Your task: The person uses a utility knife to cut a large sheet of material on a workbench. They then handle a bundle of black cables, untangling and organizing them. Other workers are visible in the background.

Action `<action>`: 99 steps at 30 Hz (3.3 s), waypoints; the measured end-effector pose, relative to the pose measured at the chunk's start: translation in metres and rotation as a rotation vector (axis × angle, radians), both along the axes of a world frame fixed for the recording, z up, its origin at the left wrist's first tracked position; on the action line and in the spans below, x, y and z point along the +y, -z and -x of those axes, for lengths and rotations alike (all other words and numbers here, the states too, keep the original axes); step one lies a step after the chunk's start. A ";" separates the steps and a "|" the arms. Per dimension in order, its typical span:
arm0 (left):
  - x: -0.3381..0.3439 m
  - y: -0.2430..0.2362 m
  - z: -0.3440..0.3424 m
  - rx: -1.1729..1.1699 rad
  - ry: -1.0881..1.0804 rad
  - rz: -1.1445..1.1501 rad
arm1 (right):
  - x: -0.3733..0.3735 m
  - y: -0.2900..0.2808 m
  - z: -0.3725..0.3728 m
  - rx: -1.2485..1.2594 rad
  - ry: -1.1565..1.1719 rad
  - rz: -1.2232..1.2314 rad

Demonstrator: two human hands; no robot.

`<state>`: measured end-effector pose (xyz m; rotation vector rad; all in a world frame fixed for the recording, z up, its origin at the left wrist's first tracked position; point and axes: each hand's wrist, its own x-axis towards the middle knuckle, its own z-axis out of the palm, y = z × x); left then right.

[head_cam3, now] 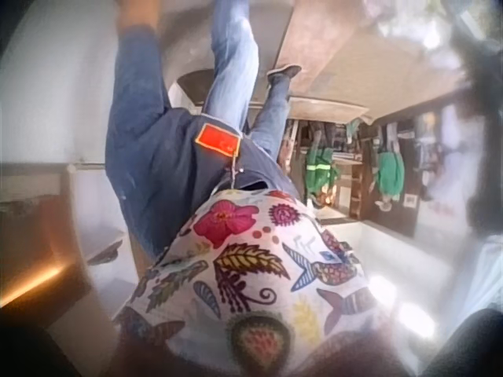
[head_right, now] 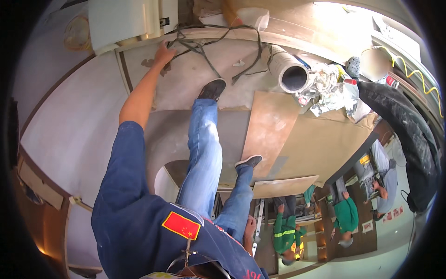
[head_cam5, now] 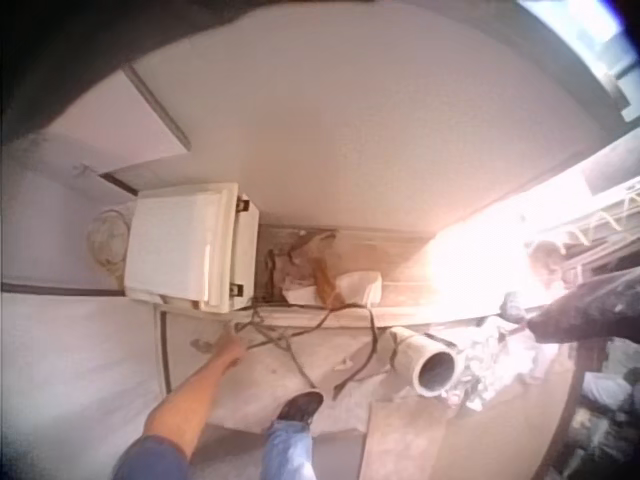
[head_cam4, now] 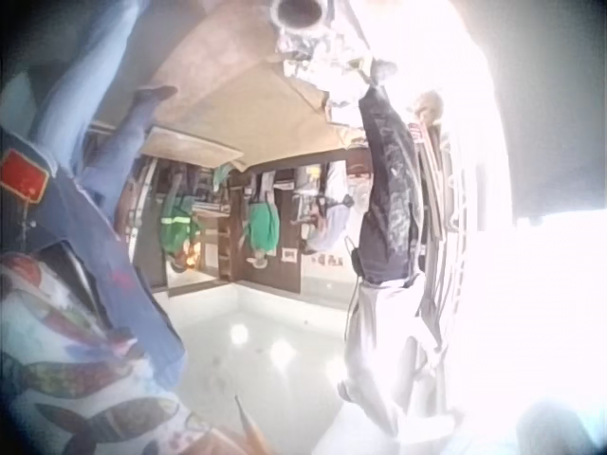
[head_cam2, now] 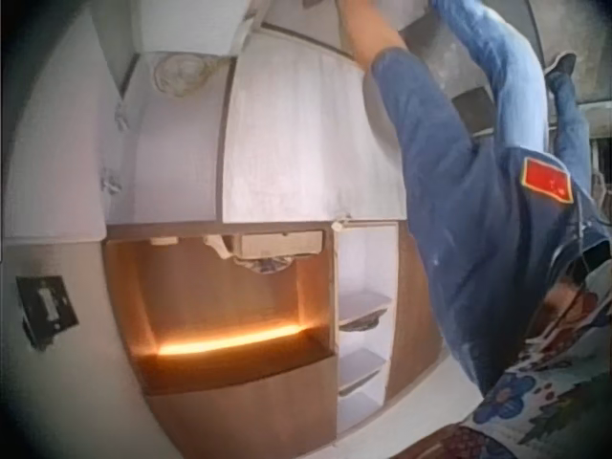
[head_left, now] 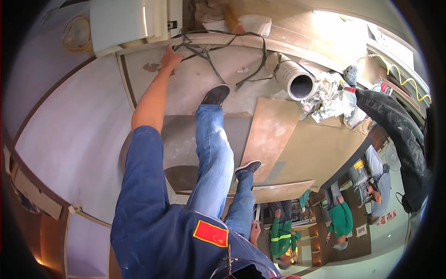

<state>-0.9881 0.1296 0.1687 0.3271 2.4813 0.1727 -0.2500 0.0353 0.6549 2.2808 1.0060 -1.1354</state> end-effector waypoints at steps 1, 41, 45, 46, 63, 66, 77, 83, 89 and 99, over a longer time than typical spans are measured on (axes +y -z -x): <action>-0.002 0.014 0.003 -0.122 -0.082 -0.014 | 0.000 0.007 0.005 -0.001 -0.015 -0.014; 0.098 -0.518 -0.404 -1.349 1.590 -0.426 | 0.117 -0.118 0.155 0.780 0.939 -0.876; 0.108 -0.541 -0.428 -1.405 1.674 -0.341 | 0.097 -0.113 0.145 0.709 0.841 -0.963; 0.107 -0.546 -0.434 -1.442 1.659 -0.336 | 0.093 -0.110 0.138 0.698 0.885 -1.029; 0.140 -0.633 -0.523 -1.296 1.918 -1.025 | 0.037 -0.196 0.113 1.033 0.896 -1.170; 0.147 -0.647 -0.541 -1.339 1.985 -0.798 | 0.037 -0.219 0.131 1.119 1.093 -1.296; 0.232 -0.661 -0.547 -0.918 1.844 -0.981 | 0.010 -0.189 0.127 0.842 1.097 -1.383; 0.273 -0.645 -0.543 -0.913 2.157 -0.978 | 0.003 -0.193 0.073 0.687 1.003 -1.297; 0.396 -0.623 -0.527 -0.928 2.091 -1.069 | -0.055 -0.194 0.013 0.566 1.001 -1.355; 0.462 -0.639 -0.457 -0.546 1.941 -1.090 | -0.115 -0.177 -0.022 -0.224 0.562 -1.196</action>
